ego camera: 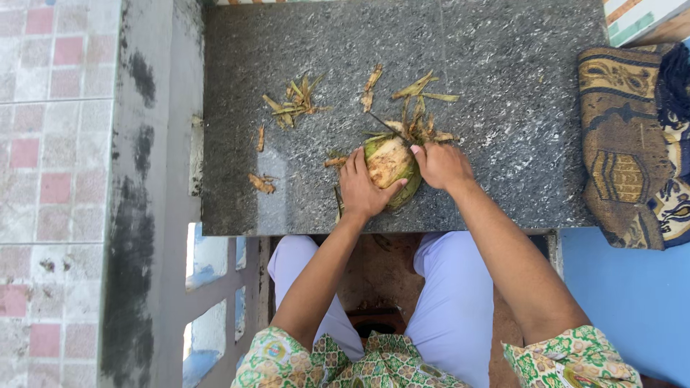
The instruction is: The person peels a coconut using a knife by hand.
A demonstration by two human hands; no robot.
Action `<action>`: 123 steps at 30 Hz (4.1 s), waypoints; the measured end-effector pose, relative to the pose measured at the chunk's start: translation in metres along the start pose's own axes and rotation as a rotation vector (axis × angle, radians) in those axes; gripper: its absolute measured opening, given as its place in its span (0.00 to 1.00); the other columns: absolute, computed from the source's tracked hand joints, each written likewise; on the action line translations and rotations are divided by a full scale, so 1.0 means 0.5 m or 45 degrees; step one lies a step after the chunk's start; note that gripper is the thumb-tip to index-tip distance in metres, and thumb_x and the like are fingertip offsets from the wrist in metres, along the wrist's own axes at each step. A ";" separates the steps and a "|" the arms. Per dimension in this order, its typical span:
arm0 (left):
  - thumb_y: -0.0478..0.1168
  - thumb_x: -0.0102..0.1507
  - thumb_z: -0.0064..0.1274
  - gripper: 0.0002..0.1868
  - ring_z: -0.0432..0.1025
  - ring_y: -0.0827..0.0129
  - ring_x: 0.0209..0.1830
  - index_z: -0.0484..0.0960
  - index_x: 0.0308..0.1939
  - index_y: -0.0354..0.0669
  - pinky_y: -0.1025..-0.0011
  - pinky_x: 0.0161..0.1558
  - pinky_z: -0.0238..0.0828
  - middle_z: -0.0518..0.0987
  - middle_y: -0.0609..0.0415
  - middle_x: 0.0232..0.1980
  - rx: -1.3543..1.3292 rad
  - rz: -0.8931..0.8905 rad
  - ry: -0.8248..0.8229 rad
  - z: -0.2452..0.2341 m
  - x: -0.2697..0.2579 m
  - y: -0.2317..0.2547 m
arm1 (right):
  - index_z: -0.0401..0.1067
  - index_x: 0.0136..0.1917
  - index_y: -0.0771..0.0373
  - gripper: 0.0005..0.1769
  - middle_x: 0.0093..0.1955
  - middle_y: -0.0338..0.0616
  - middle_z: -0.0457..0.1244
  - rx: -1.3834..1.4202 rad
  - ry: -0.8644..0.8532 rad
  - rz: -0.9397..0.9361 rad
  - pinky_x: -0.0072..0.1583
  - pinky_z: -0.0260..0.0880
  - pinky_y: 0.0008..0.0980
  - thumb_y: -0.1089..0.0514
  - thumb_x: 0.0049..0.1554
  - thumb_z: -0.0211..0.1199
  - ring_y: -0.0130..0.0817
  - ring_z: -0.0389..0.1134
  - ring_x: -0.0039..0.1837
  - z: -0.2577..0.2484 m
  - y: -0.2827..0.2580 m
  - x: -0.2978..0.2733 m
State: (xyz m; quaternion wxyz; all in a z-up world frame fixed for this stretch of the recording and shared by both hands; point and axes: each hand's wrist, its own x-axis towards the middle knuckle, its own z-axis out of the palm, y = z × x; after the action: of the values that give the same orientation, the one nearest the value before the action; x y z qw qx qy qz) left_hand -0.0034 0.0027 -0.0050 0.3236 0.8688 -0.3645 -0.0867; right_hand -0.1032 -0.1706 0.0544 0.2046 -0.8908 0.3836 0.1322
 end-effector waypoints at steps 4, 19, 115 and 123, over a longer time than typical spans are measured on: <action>0.74 0.49 0.65 0.64 0.59 0.41 0.70 0.60 0.72 0.30 0.49 0.70 0.54 0.64 0.35 0.70 -0.024 0.034 0.056 -0.001 0.000 -0.001 | 0.73 0.55 0.66 0.34 0.48 0.65 0.69 -0.061 0.086 -0.049 0.58 0.69 0.60 0.35 0.69 0.39 0.62 0.71 0.53 0.009 0.006 0.002; 0.75 0.48 0.64 0.64 0.61 0.42 0.66 0.62 0.70 0.30 0.49 0.68 0.56 0.66 0.36 0.67 -0.004 0.086 0.061 -0.008 0.016 -0.006 | 0.76 0.56 0.62 0.33 0.53 0.61 0.70 -0.151 0.039 0.058 0.60 0.69 0.57 0.34 0.68 0.43 0.59 0.71 0.57 -0.004 -0.014 0.023; 0.78 0.51 0.58 0.63 0.59 0.46 0.63 0.61 0.68 0.26 0.50 0.66 0.51 0.67 0.37 0.61 -0.152 0.053 0.037 0.008 0.001 -0.094 | 0.79 0.49 0.59 0.35 0.40 0.52 0.71 -0.677 0.033 -0.310 0.47 0.75 0.49 0.30 0.65 0.45 0.48 0.75 0.45 -0.040 -0.174 -0.014; 0.75 0.51 0.61 0.61 0.59 0.47 0.63 0.62 0.68 0.27 0.50 0.67 0.51 0.67 0.38 0.61 -0.182 0.033 0.053 0.007 -0.001 -0.085 | 0.78 0.49 0.62 0.34 0.41 0.52 0.72 -0.717 0.080 -0.314 0.47 0.75 0.47 0.31 0.65 0.47 0.49 0.75 0.45 -0.031 -0.180 -0.011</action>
State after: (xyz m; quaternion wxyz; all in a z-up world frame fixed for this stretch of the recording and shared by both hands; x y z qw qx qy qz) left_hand 0.0196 0.0235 -0.0342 0.3934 0.8403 -0.3618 -0.0905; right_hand -0.0393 -0.1186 0.0938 -0.0477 -0.9560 0.2269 0.1798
